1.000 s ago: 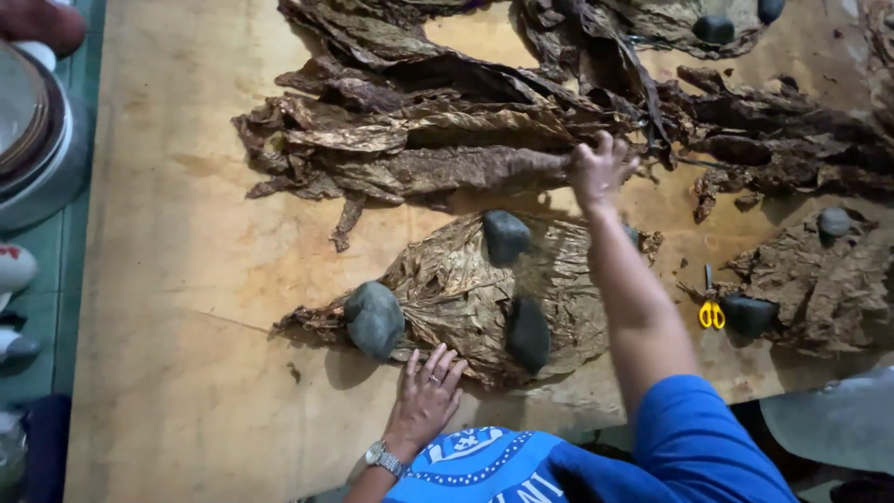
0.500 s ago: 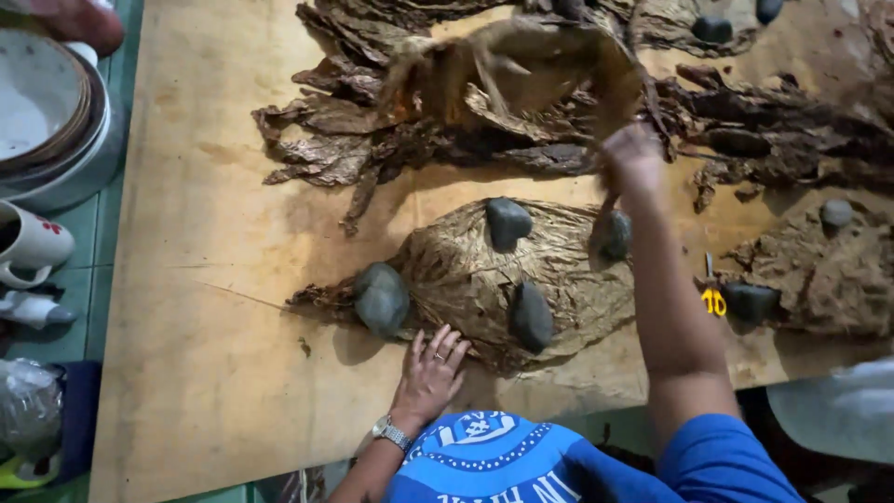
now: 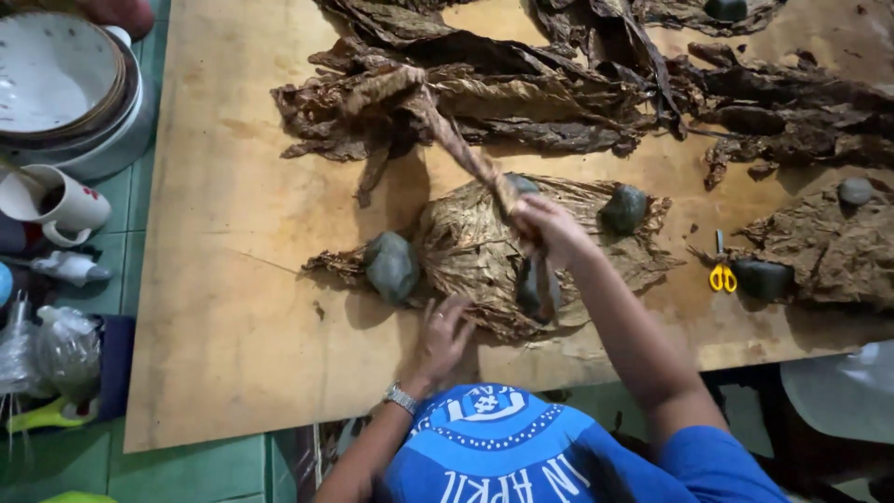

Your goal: Arranging and weighing down large dried tobacco leaves on a wooden table using stones and trimming them with scissors.

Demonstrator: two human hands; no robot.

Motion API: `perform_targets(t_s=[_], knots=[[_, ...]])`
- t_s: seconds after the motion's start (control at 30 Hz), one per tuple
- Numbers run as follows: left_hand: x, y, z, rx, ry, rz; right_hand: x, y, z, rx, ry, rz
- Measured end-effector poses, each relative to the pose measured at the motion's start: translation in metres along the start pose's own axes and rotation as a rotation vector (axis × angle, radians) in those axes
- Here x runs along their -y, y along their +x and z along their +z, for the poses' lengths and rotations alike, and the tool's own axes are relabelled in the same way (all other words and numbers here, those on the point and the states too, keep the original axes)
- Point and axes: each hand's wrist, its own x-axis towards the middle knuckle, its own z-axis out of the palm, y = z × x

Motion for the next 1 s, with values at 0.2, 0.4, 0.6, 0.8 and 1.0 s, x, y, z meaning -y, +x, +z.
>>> perform_targets(t_s=[0.2,0.4,0.6,0.8,1.0], knots=[[0.011,0.055,0.006,-0.511,-0.960,-0.255,-0.065,-0.034,0.004,0.207,-0.213,0.113],[0.035,0.109,0.044,-0.598,-1.140,-0.428,-0.088,-0.041,-0.012,0.104,-0.319,0.090],[0.001,0.110,0.065,-0.584,-1.131,-0.584,-0.056,-0.078,0.010,0.119,-0.343,-0.042],[-0.026,0.086,0.070,-0.458,-1.454,-0.517,-0.084,-0.045,-0.006,-0.121,-0.318,-0.286],[-0.033,0.088,0.037,-0.638,-0.939,-0.381,-0.062,-0.058,0.001,-0.215,-0.352,-0.532]])
